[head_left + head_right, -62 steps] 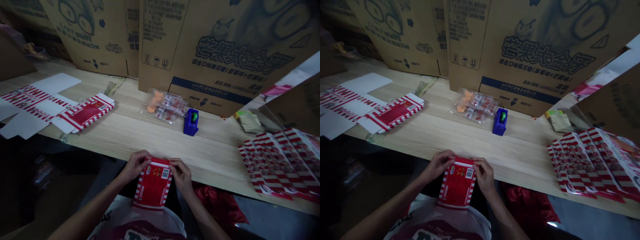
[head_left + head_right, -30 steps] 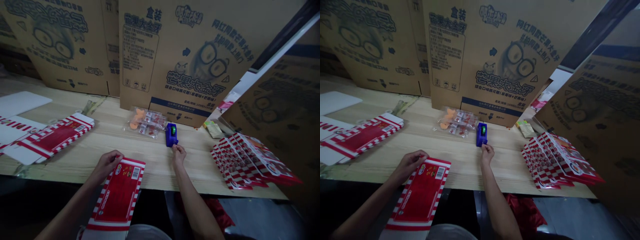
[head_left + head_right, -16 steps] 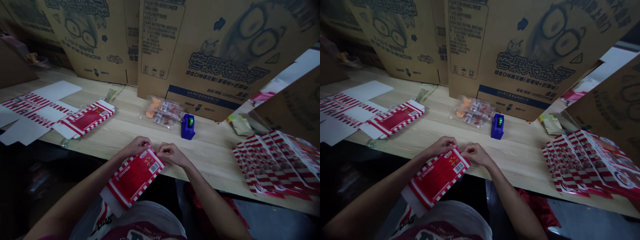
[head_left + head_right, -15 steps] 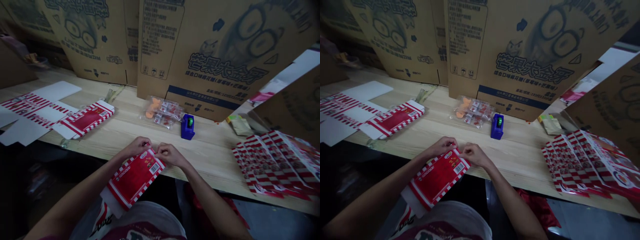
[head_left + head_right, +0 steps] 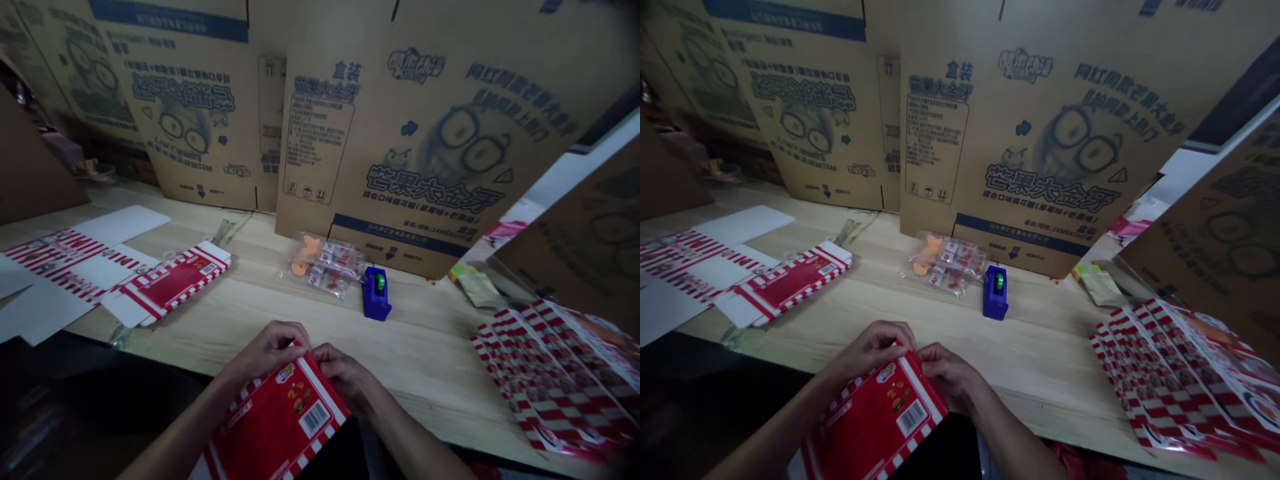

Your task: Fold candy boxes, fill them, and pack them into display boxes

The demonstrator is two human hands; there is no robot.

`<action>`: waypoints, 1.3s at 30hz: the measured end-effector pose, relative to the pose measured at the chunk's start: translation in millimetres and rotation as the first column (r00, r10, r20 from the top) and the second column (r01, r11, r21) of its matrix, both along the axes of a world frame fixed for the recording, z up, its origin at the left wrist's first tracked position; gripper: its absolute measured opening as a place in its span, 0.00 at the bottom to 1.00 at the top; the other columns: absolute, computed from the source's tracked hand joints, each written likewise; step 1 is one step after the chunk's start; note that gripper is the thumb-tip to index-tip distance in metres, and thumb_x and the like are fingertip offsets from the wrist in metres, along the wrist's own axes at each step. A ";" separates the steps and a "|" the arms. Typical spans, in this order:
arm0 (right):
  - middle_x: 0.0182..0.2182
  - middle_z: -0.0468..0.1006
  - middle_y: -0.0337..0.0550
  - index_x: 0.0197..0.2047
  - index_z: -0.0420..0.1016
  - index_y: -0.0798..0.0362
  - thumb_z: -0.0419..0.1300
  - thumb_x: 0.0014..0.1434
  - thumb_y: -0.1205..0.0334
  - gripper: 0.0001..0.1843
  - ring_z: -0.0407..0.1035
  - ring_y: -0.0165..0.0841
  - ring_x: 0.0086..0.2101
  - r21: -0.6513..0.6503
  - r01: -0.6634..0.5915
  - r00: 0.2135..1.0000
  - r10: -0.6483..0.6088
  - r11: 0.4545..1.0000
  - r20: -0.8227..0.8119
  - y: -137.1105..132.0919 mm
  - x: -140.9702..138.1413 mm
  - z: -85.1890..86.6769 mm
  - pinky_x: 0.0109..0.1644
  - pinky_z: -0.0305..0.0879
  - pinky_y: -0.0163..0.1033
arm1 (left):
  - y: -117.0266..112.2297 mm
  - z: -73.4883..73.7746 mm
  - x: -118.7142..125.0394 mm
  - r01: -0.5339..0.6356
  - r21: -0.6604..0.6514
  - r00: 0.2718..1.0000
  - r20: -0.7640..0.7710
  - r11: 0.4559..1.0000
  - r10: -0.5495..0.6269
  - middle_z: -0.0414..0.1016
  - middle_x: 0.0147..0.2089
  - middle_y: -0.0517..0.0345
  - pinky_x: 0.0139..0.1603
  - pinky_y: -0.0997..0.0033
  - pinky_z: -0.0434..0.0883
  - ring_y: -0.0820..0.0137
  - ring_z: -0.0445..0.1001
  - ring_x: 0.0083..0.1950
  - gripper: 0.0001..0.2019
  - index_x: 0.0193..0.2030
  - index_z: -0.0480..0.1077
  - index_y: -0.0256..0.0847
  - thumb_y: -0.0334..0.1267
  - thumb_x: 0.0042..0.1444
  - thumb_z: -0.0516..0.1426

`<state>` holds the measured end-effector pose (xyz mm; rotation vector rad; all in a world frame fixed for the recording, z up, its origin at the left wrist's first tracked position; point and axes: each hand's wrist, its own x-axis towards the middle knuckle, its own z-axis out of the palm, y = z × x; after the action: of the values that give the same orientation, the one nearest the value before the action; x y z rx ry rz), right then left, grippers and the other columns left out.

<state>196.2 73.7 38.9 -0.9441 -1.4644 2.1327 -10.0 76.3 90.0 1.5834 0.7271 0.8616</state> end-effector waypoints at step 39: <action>0.33 0.76 0.46 0.43 0.78 0.53 0.48 0.60 0.64 0.17 0.68 0.36 0.31 0.924 0.037 0.682 -0.686 0.380 0.255 94.8 52.9 12.6 0.36 0.61 0.38 | -5.8 -58.3 -47.7 0.010 0.498 0.336 -0.818 0.867 0.466 0.58 0.63 0.30 0.66 0.36 0.45 0.41 0.55 0.64 0.56 0.68 0.53 0.32 0.56 0.32 0.65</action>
<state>249.1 168.5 51.6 -1.3820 -2.0032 0.4322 -57.8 70.6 31.6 2.4312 1.7302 0.1831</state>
